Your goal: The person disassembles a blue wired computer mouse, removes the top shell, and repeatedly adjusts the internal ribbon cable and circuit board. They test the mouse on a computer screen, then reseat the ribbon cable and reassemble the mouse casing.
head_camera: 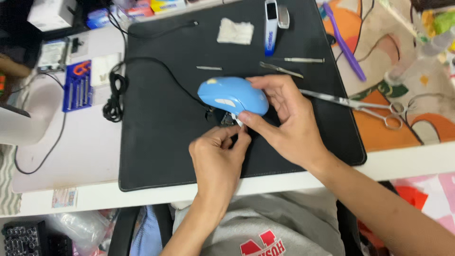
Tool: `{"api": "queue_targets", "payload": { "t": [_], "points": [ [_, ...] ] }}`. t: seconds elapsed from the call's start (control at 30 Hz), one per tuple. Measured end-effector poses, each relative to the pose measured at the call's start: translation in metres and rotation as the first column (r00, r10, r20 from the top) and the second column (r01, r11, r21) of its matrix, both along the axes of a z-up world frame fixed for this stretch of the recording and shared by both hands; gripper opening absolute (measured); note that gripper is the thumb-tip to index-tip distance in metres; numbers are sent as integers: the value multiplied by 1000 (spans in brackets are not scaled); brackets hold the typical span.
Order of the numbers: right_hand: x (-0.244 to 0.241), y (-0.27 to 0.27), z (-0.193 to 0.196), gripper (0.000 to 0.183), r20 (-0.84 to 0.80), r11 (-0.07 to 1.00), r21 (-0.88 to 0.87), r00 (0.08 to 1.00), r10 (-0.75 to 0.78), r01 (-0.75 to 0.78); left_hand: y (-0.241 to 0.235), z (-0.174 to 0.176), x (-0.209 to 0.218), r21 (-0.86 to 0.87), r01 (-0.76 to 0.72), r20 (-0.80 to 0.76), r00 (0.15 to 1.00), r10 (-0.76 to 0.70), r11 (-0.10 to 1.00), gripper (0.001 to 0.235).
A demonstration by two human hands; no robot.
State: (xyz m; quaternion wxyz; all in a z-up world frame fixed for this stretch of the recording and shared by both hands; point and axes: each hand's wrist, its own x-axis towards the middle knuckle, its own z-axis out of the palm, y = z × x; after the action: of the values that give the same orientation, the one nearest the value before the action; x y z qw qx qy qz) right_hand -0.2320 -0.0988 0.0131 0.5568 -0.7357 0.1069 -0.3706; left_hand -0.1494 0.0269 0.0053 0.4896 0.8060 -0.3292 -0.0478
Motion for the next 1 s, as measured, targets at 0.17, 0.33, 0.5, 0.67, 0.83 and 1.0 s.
{"api": "queue_targets", "payload": {
  "t": [0.17,0.33,0.5,0.67,0.83,1.0],
  "points": [
    [2,0,-13,48,4,998,61,1000,-12,12,16,0,19,52,52,15,998,-53,997,15],
    [5,-6,-14,47,30,996,90,999,-15,12,17,19,61,-63,-103,-96,991,97,993,19],
    [6,-7,-22,38,21,998,28,999,50,-50,12,37,81,15,-54,-504,862,54,998,73],
    [3,-4,-2,38,-161,999,33,987,-11,17,-4,61,69,-69,-184,-741,668,73,980,61],
    [0,1,1,35,-145,986,-164,989,-3,-21,-15,34,77,-38,-160,-687,721,90,986,49],
    [-2,5,5,32,-112,973,-229,994,-10,-16,-10,35,79,-146,-130,-722,692,-16,981,33]
  ]
}}
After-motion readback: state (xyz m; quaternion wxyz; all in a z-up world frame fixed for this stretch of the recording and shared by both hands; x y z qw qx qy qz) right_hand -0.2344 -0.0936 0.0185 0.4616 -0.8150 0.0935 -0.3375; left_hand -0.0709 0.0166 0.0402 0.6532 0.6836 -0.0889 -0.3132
